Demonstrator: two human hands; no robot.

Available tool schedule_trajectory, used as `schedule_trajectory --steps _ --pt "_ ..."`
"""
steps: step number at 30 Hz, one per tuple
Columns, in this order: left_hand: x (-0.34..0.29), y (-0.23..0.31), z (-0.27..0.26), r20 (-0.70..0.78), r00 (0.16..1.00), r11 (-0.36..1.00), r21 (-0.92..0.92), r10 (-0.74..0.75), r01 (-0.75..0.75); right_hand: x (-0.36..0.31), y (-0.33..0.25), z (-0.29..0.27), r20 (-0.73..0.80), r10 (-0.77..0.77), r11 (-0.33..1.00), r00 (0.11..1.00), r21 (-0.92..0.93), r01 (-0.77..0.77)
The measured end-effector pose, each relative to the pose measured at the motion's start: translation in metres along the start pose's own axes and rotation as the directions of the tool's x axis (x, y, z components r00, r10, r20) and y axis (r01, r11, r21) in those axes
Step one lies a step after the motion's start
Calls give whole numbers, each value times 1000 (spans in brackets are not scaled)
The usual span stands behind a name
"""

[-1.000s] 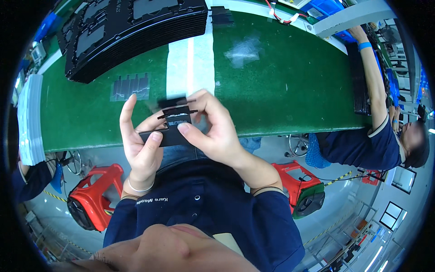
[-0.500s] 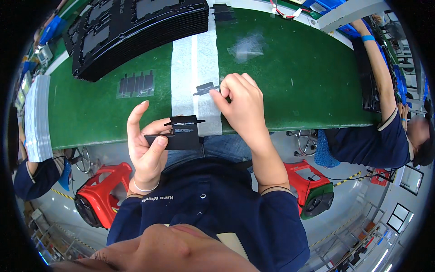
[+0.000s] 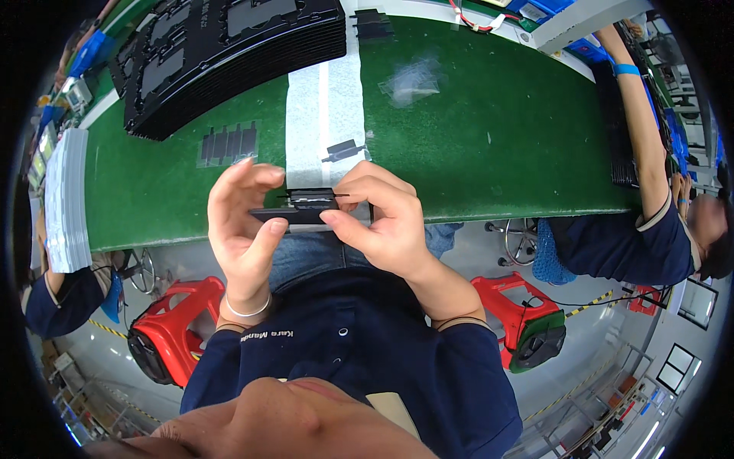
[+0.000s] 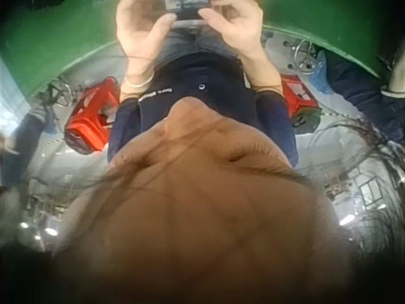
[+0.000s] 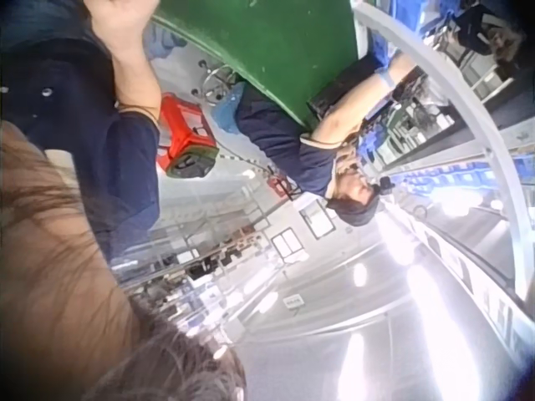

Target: The recorder is assembling black plastic housing components by applying adhesive strips and joining the parts.

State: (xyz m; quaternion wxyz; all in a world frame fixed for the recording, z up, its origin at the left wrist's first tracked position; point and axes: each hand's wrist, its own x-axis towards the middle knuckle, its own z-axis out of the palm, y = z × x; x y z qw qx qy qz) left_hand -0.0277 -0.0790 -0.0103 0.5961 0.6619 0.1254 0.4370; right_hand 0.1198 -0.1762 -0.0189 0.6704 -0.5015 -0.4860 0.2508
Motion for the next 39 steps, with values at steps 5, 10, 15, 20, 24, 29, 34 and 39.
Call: schedule_trajectory --steps 5,10,15,20,24,29,34,39 --pt "15 1 1 13 999 992 121 45 -46 1 1 2 -3 -114 989 993 -96 113" --pt "17 -2 3 -41 988 977 157 152 -144 3 3 5 -21 -222 958 975 -189 214" --pt "16 -5 8 -74 959 930 274 275 -245 4 7 14 -71 -380 887 922 -311 342" --pt "9 -4 19 -28 913 730 611 406 -306 9 8 24 -123 -536 754 835 -514 409" --pt "-4 -6 40 48 949 605 760 312 -237 15 15 26 -116 -659 608 743 -664 435" --pt "10 -12 10 103 946 702 647 307 -298 15 10 13 -192 -325 902 926 -359 242" --pt "5 -15 11 -38 986 896 -424 -163 132 14 5 8 -13 98 993 995 65 -97" --pt "-10 -20 11 -20 967 836 -507 -256 211 19 3 17 -260 -22 999 965 -29 15"
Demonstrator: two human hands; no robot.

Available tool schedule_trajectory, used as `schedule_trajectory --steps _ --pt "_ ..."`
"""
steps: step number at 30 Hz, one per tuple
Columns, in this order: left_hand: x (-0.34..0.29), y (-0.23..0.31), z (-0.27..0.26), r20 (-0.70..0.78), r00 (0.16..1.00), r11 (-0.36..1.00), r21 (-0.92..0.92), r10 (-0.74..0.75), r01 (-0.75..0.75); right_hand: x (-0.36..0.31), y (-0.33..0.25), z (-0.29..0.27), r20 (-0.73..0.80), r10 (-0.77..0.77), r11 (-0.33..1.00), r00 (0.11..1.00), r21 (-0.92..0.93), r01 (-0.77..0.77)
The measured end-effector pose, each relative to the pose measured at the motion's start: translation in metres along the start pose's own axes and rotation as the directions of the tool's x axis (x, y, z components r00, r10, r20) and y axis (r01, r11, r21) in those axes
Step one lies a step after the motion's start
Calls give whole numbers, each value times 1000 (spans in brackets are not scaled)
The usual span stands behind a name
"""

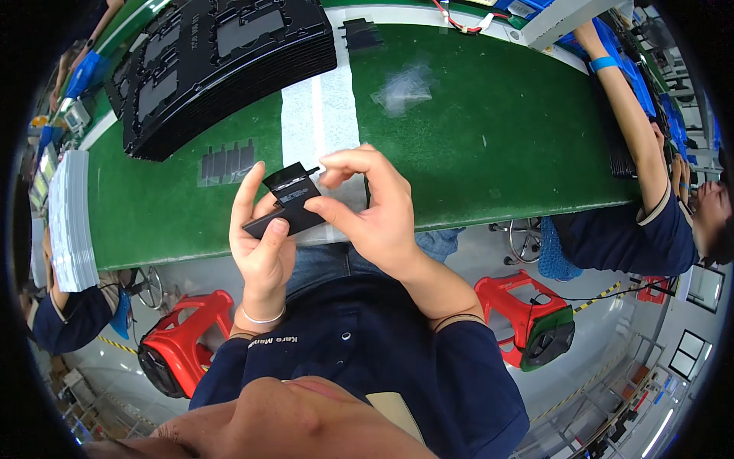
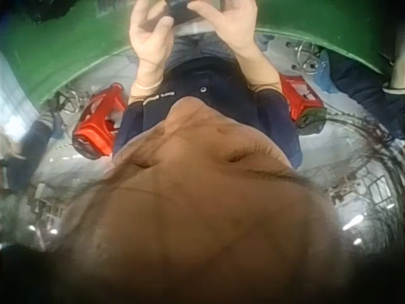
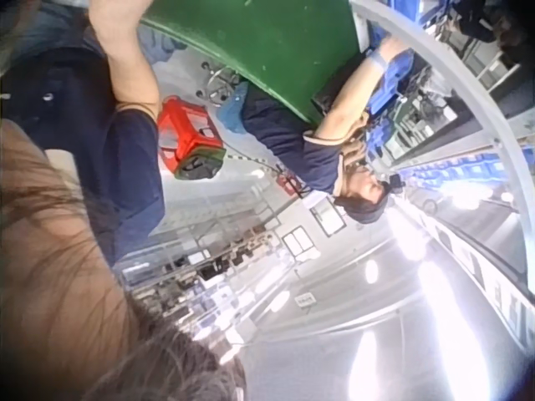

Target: The recorder is assembling black plastic housing components by applying adhesive strips and joining the parts.

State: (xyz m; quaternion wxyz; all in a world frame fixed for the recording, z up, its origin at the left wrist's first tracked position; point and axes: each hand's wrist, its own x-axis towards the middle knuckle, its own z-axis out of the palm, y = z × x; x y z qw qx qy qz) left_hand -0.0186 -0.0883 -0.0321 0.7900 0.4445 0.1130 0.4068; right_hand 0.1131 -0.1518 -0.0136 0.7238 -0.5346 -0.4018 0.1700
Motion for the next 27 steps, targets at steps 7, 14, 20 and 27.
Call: schedule_trajectory --steps 7,14,20,27 --pt "-11 -9 -9 53 990 941 306 133 -143 10 -7 -9 120 -16 1000 993 -6 17" --pt "-10 -17 -2 119 938 812 474 324 -341 -1 -2 -1 12 -152 987 988 -50 153" --pt "-13 -16 7 244 888 617 648 388 -448 -4 6 1 128 -507 752 852 -417 510" --pt "-13 -21 9 -8 940 876 365 341 -315 -2 0 1 231 -392 780 890 -429 455"
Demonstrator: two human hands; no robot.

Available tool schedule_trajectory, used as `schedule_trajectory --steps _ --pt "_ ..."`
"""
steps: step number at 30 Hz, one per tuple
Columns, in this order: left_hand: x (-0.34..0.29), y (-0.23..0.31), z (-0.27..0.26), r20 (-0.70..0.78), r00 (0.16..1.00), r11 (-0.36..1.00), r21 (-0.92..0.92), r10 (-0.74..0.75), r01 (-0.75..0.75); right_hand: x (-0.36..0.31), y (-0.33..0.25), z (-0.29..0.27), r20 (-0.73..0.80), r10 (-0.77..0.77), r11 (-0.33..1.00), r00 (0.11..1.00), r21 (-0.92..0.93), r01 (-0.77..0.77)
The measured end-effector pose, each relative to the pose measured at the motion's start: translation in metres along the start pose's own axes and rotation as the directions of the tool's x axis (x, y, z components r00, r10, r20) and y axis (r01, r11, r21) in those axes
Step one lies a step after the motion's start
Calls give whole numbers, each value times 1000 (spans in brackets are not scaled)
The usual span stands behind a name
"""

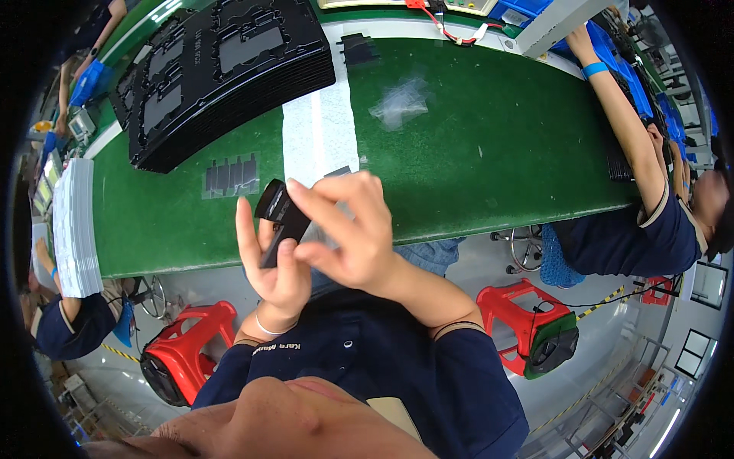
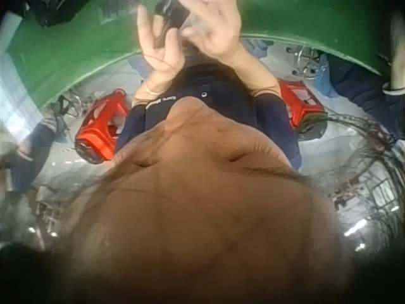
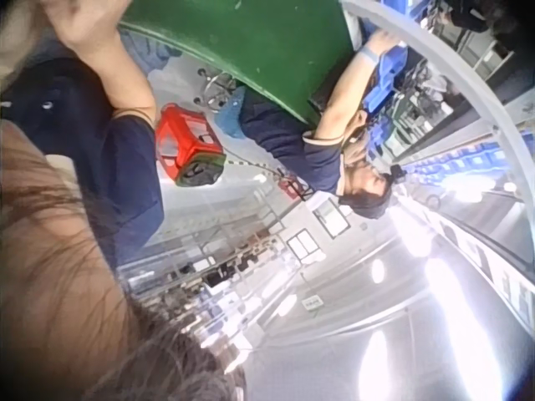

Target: The recorder is assembling black plastic housing components by applying adhesive strips and joining the parts.

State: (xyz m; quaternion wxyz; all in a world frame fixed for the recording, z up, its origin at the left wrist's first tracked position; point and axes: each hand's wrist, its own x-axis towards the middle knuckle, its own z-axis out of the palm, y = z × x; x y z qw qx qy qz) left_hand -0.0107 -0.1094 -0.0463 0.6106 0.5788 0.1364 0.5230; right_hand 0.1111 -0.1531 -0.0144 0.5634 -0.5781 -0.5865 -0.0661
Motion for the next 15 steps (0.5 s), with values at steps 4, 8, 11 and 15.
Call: schedule_trajectory --steps 4,8,11,15 --pt "3 -1 -11 -2 998 967 -249 -61 59 14 10 -14 121 354 788 927 495 -365" --pt "9 0 -15 90 996 989 -143 -19 32 19 14 -22 320 318 712 892 540 -448" --pt "14 1 -22 145 989 999 -28 -21 25 17 15 -19 286 332 700 899 564 -438" --pt "29 15 1 -42 973 871 -457 -225 181 12 -2 -3 154 511 502 845 745 -439"
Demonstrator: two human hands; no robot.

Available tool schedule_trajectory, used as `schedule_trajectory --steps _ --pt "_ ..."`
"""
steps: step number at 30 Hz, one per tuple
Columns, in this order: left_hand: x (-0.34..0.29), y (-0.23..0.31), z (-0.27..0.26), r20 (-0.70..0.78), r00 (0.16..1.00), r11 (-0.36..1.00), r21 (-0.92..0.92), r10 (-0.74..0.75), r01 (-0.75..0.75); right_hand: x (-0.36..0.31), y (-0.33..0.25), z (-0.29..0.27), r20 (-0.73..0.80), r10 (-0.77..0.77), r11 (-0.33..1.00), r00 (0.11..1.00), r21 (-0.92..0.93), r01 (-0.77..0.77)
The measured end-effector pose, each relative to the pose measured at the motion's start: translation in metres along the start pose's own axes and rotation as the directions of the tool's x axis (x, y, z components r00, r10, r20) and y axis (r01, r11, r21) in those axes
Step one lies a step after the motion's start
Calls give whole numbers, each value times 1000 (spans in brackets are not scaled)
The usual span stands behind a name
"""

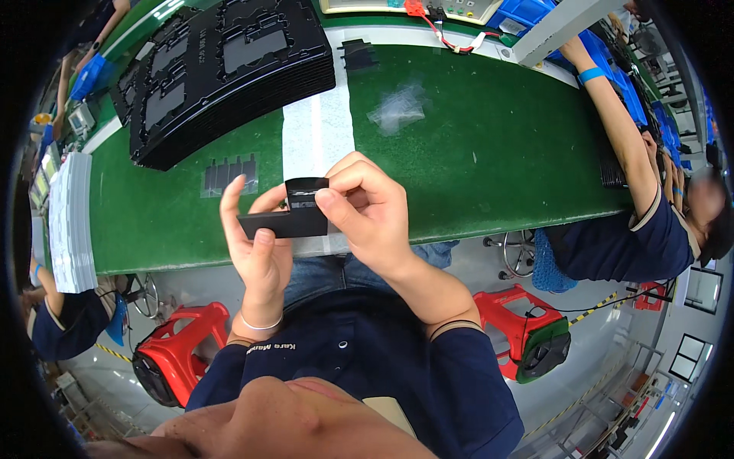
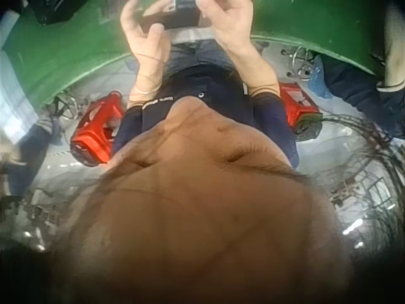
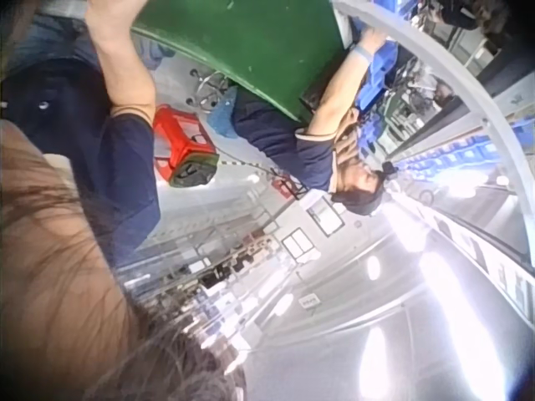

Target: The recorder is assembling black plastic housing components by applying adhesive strips and joining the parts.

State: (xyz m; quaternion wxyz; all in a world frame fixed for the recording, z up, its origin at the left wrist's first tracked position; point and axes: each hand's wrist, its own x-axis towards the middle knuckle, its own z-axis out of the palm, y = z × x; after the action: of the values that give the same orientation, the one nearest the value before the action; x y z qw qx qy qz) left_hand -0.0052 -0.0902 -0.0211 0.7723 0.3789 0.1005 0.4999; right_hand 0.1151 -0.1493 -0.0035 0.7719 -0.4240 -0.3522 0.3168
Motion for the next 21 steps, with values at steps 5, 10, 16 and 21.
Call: schedule_trajectory --steps 5,10,16,21 --pt "-12 -5 -24 25 990 990 27 -141 140 3 10 -2 88 -29 999 996 -37 33" --pt "-9 1 -26 58 995 985 154 -83 73 6 7 -8 227 -98 962 969 -229 151" --pt "-6 6 -24 34 991 986 109 -131 127 12 -4 -8 299 -198 835 933 -447 320" --pt "-5 7 -29 38 978 977 71 -206 203 18 -11 -12 380 -17 879 925 -434 195"
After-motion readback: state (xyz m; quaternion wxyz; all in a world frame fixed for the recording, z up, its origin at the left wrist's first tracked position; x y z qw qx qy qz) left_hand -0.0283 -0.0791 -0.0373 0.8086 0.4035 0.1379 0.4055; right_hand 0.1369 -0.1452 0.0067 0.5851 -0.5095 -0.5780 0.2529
